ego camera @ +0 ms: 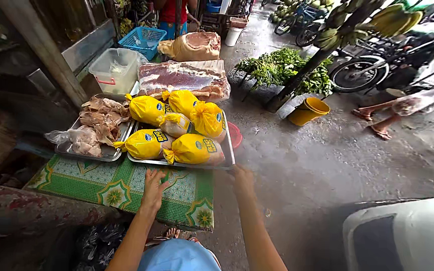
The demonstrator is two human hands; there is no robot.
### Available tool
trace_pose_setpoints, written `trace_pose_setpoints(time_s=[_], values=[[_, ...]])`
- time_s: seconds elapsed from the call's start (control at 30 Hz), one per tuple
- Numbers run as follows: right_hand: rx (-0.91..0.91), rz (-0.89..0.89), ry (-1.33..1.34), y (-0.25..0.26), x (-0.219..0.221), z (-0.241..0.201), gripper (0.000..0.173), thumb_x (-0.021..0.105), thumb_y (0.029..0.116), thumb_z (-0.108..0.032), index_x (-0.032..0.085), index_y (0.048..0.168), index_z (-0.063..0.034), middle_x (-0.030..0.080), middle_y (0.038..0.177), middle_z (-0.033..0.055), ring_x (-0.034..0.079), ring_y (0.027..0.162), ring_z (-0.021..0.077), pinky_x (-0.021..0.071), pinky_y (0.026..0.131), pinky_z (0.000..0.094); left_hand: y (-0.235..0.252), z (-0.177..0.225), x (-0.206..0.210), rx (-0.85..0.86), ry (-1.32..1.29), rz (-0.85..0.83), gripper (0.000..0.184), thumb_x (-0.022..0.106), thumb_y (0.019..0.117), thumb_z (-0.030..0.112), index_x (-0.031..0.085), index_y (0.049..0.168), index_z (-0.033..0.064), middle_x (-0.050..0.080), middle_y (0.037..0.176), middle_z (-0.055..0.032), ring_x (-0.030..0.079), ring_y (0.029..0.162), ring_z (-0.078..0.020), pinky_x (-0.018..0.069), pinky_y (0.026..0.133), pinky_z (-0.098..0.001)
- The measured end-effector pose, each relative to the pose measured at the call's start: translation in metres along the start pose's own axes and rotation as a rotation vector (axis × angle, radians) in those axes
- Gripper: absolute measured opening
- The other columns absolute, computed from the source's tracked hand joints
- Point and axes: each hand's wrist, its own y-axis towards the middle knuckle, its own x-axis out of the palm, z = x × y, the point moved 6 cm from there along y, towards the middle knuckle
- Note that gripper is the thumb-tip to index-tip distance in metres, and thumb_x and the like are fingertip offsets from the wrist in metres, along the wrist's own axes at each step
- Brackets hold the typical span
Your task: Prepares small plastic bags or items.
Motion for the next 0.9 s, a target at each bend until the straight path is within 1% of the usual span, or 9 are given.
trace_pose_setpoints(time_s=[0.1,0.17,0.3,0.6,0.67,0.73,0.8,0.87,0.9], values=[[0.009,0.022,0.061,0.002,0.0,0.002,0.029,0.05,0.1045,-0.004,0.053,0.132,0.0041,0.053,0.088,0.0086,0.053,0.063,0.0144,0.0512,0.057,0.0306,0.023,0.014,-0.017,0.0,-0.099,0.089,0.045,0.042,0.1029,0.004,0.034,0.147,-0.0019,0.04,0.147,-0.0236,0.047,0.132,-0.0338,0.0461,0.103,-0.0491],[0.025,0.022,0.071,0.003,-0.001,0.004,0.024,0.05,0.1048,-0.003,0.054,0.127,0.0043,0.049,0.079,0.0044,0.048,0.056,0.0108,0.0482,0.053,0.026,0.029,0.022,-0.02,-0.007,-0.121,0.124,0.033,0.042,0.1029,0.004,0.043,0.135,-0.0026,0.044,0.144,-0.0225,0.049,0.131,-0.0327,0.0474,0.101,-0.0483],[-0.009,0.014,0.124,0.008,-0.005,0.012,0.014,0.049,0.1045,-0.002,0.057,0.115,0.0036,0.043,0.065,-0.0019,0.036,0.044,0.0049,0.0329,0.041,0.0185,0.032,0.028,-0.02,-0.031,-0.126,0.141,0.032,0.046,0.1015,0.005,0.048,0.132,-0.0016,0.046,0.144,-0.0222,0.049,0.133,-0.0334,0.047,0.102,-0.0499],[-0.018,0.013,0.176,-0.014,-0.001,0.024,0.008,0.048,0.1039,0.0,0.056,0.104,0.0,0.042,0.06,-0.0047,0.034,0.041,0.0026,0.0316,0.039,0.0166,0.04,0.026,-0.032,0.018,-0.196,0.145,0.025,0.043,0.1038,0.007,0.048,0.127,-0.0006,0.049,0.134,-0.0207,0.055,0.125,-0.0349,0.0525,0.095,-0.0505],[-0.012,0.022,0.173,-0.013,-0.002,0.025,0.008,0.049,0.1034,0.001,0.057,0.106,0.0011,0.044,0.061,-0.0041,0.034,0.041,0.003,0.0321,0.039,0.0164,0.042,0.024,-0.033,-0.002,-0.188,0.156,0.026,0.045,0.1038,0.008,0.048,0.128,-0.0009,0.049,0.137,-0.0214,0.055,0.127,-0.0361,0.0526,0.096,-0.052],[-0.03,0.052,0.118,-0.01,-0.009,0.025,0.01,0.055,0.1015,-0.001,0.06,0.11,0.0021,0.049,0.064,-0.0018,0.04,0.043,0.004,0.0358,0.04,0.0174,0.04,0.02,-0.028,-0.039,-0.174,0.168,0.033,0.046,0.1043,0.01,0.044,0.135,-0.0004,0.046,0.141,-0.0222,0.052,0.129,-0.0364,0.0506,0.098,-0.0531],[-0.074,0.053,-0.033,-0.011,-0.018,0.024,0.027,0.06,0.1011,-0.007,0.059,0.127,0.0022,0.058,0.084,0.0045,0.049,0.056,0.0074,0.0423,0.048,0.0226,0.029,0.01,-0.02,-0.108,-0.157,0.154,0.048,0.045,0.1049,0.011,0.032,0.15,0.0058,0.041,0.15,-0.0226,0.049,0.133,-0.0372,0.0486,0.099,-0.0545],[-0.144,0.006,-0.16,-0.019,-0.029,0.019,0.048,0.058,0.1021,-0.011,0.044,0.145,0.0035,0.058,0.111,0.014,0.056,0.075,0.0131,0.0486,0.06,0.0301,0.01,-0.009,-0.005,-0.18,-0.091,0.061,0.063,0.045,0.1051,0.012,0.017,0.161,0.0139,0.041,0.151,-0.0224,0.051,0.13,-0.037,0.0496,0.096,-0.0534],[-0.183,0.004,-0.177,-0.025,-0.033,0.014,0.05,0.06,0.1011,-0.011,0.041,0.145,0.0043,0.057,0.114,0.0156,0.058,0.079,0.0145,0.0505,0.062,0.0314,-0.001,-0.019,0.006,-0.201,-0.022,-0.026,0.06,0.045,0.1051,0.012,0.022,0.16,0.0131,0.046,0.146,-0.0219,0.056,0.124,-0.0352,0.0518,0.092,-0.0508]])
